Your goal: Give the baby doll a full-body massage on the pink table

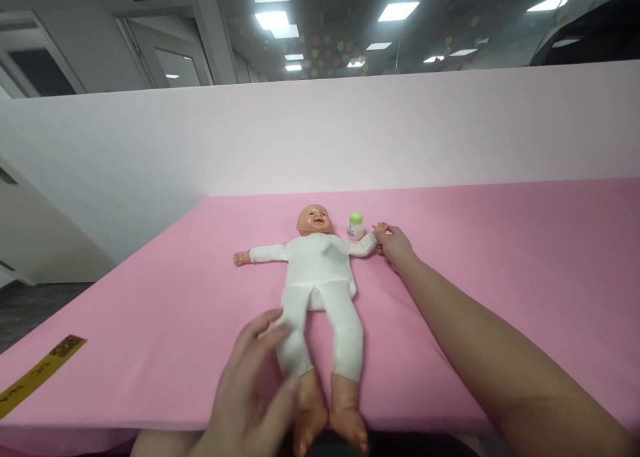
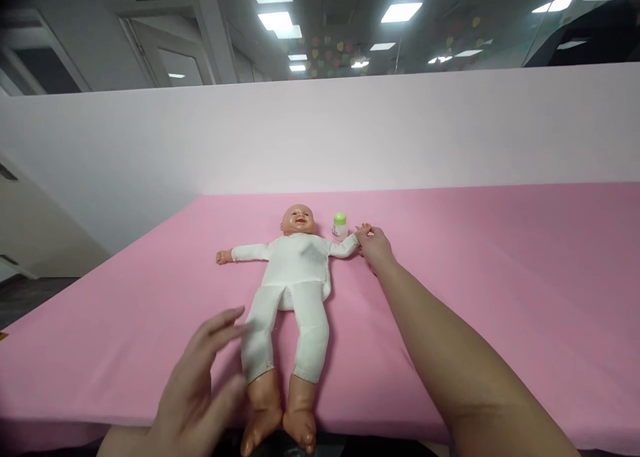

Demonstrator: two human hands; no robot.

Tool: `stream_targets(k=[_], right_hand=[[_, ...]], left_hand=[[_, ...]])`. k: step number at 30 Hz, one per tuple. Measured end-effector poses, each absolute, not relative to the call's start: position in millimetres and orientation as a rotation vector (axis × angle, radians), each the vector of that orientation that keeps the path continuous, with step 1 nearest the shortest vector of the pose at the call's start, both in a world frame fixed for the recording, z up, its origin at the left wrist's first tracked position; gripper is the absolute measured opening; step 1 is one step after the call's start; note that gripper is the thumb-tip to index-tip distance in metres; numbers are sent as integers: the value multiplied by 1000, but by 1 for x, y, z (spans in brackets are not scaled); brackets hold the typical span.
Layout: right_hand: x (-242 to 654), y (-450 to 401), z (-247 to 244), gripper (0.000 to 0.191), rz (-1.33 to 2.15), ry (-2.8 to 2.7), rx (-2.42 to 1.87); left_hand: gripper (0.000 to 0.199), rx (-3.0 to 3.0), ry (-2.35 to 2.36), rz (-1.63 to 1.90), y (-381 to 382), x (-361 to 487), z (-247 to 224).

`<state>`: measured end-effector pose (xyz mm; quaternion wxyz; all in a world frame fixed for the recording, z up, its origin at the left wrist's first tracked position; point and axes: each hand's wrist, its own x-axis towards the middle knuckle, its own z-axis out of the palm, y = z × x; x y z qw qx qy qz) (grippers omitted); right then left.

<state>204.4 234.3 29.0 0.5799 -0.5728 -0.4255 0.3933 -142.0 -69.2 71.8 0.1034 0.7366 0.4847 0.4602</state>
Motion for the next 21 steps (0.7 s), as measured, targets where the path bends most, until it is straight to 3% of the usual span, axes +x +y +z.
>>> stream_targets(k=[3,5,9,13,16,19,21], right_hand=[[204,234,28,41,905,-1002,-1342],[204,234,28,42,894,-1000,-1355],[205,234,28,41,880,-990,-1378],[205,234,27,41,866,-994,-1384],[206,235,27,44,869,-1000,-1397],[206,236,25,46,861,-997,-1408],[207,237,24,46,855,-994,-1415]], left_hand=[[89,2457,1402,1142,-94,-147,40],[102,2643,1428,1001,-97,-151,26],[108,2721,1501,821,-92,-160,22],[119,2622,1494,917,-94,-174,26],[107,2358,1549,1035,-105,-184,25],[68,1912,1650,1195,-118,-185,27],[54,1588,1718,1323,-123,-182,32]])
